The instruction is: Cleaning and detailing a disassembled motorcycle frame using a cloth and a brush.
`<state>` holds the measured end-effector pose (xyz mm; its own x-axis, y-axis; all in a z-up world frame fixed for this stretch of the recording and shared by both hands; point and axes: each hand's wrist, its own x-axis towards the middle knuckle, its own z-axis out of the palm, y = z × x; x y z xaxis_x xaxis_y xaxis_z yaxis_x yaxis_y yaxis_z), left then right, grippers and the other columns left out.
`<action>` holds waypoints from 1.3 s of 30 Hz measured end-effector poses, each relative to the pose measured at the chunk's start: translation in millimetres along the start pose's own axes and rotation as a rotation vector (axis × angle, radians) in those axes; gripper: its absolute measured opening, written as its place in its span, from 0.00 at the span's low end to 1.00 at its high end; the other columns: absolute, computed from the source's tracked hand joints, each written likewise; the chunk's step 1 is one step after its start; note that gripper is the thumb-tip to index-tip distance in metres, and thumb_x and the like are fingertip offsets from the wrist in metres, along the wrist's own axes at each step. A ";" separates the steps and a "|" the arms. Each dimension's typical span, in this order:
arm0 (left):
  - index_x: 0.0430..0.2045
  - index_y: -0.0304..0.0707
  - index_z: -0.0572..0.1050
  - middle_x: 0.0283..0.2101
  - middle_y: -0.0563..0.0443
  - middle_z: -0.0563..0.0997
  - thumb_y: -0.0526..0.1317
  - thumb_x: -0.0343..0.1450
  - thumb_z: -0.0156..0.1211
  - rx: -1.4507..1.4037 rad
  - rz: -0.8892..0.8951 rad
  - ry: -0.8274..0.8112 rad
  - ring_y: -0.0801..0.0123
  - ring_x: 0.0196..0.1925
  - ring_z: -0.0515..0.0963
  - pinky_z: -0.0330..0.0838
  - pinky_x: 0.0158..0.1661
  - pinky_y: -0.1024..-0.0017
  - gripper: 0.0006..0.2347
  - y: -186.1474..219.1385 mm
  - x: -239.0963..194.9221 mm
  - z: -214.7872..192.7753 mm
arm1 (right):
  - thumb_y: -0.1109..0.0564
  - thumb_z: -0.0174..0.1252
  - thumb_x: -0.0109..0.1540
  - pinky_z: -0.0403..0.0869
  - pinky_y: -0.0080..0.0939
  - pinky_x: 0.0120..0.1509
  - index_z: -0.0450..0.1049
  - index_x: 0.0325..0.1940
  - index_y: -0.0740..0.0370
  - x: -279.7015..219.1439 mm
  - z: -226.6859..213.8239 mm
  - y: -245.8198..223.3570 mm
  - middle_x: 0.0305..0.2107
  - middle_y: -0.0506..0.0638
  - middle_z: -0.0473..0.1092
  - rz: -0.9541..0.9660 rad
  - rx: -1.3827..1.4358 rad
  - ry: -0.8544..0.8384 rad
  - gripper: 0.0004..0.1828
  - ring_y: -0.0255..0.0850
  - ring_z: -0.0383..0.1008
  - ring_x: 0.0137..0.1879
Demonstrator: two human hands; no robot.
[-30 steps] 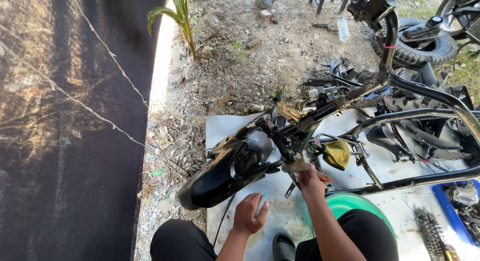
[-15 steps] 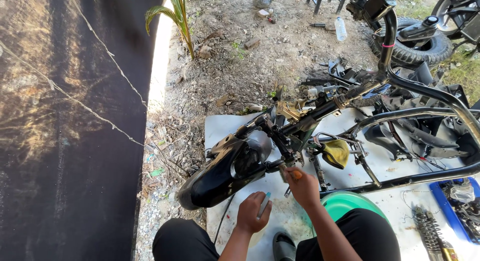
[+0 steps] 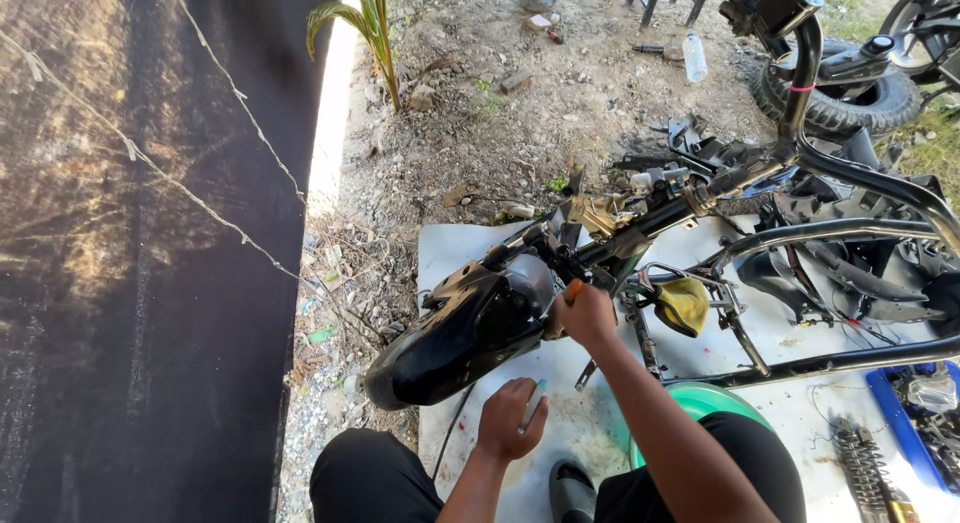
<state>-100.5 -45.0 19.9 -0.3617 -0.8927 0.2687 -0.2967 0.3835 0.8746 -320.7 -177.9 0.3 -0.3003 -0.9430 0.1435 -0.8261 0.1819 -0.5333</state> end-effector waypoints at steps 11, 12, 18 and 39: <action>0.27 0.32 0.71 0.31 0.38 0.77 0.41 0.71 0.57 0.020 0.019 0.015 0.42 0.37 0.77 0.71 0.34 0.52 0.09 2.6 3.1 -5.5 | 0.48 0.65 0.60 0.76 0.52 0.37 0.78 0.33 0.61 10.9 -5.4 -18.0 0.23 0.60 0.76 -0.035 0.062 -0.191 0.14 0.56 0.79 0.31; 0.27 0.32 0.71 0.31 0.38 0.77 0.41 0.72 0.57 0.013 0.020 0.016 0.42 0.37 0.77 0.71 0.34 0.52 0.10 1.8 2.8 -5.3 | 0.48 0.65 0.60 0.76 0.52 0.38 0.78 0.34 0.61 7.2 -4.7 -20.1 0.24 0.59 0.76 -0.045 0.081 -0.165 0.13 0.56 0.79 0.32; 0.27 0.33 0.71 0.30 0.39 0.77 0.42 0.72 0.56 -0.005 0.016 0.019 0.43 0.36 0.77 0.70 0.33 0.52 0.10 7.0 3.2 -3.2 | 0.47 0.64 0.61 0.77 0.52 0.39 0.79 0.35 0.61 8.1 -22.7 -13.9 0.23 0.60 0.77 0.055 0.049 -0.223 0.14 0.56 0.81 0.32; 0.28 0.32 0.73 0.30 0.40 0.78 0.43 0.71 0.55 0.011 -0.002 -0.028 0.45 0.37 0.78 0.71 0.34 0.53 0.11 7.0 1.3 -4.4 | 0.61 0.65 0.60 0.78 0.46 0.48 0.81 0.44 0.57 -108.3 -56.9 1.7 0.42 0.54 0.78 -0.427 0.240 0.138 0.09 0.50 0.80 0.45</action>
<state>-99.2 -44.6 28.1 -0.3857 -0.8867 0.2551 -0.3075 0.3842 0.8705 -316.7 -59.6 31.3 -0.0333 -0.8710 0.4902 -0.7611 -0.2958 -0.5772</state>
